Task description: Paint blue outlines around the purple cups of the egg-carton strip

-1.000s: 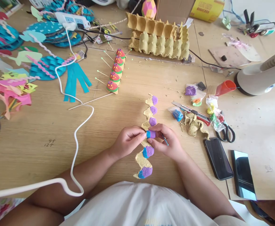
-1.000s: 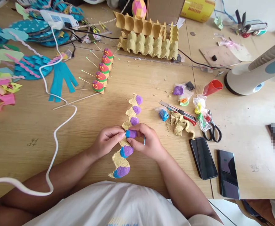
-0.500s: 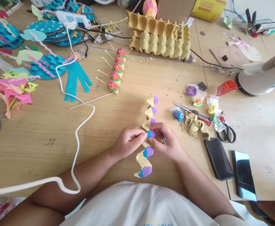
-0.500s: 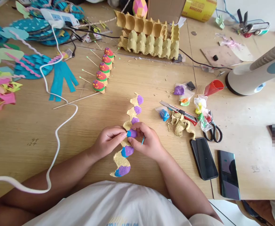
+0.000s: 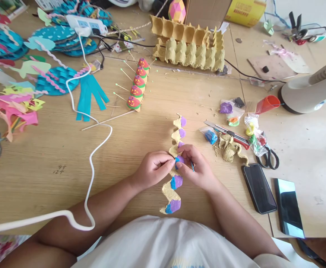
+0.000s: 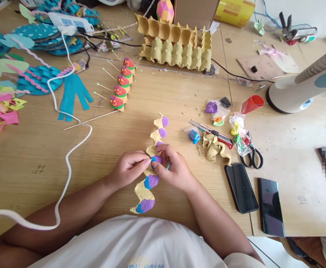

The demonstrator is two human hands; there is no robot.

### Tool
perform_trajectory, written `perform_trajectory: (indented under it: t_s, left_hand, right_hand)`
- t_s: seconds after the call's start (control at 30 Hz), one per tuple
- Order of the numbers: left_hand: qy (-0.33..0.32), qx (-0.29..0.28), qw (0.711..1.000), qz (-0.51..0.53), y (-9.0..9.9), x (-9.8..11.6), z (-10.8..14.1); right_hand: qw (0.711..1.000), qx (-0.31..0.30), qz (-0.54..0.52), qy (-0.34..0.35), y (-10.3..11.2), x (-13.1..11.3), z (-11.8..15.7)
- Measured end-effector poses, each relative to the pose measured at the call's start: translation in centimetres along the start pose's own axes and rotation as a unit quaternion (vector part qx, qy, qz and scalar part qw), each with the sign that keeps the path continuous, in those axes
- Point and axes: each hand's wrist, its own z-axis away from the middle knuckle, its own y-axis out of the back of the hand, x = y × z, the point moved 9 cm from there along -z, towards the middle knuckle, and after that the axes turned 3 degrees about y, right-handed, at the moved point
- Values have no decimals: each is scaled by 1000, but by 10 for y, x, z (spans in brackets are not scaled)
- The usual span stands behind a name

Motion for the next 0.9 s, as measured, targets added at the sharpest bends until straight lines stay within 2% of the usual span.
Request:
perform_trajectory:
  t_s: [0.33,0.5,0.73,0.9]
  left_hand:
    - [-37,2,999,-8,0,5,0]
    - [8,13,999,36,3,0,-3]
    - [67,11,992,105,1,-14,-2]
    - [97,16,985,141,-1,-26,2]
  right_hand:
    - [1000,10,-11,3,0,1,1]
    - [999,24,-47,5,5,0,1]
    - [999,32,-9,9,8,-4,-2]
    - [999,29,-21,0,8,-5,-2]
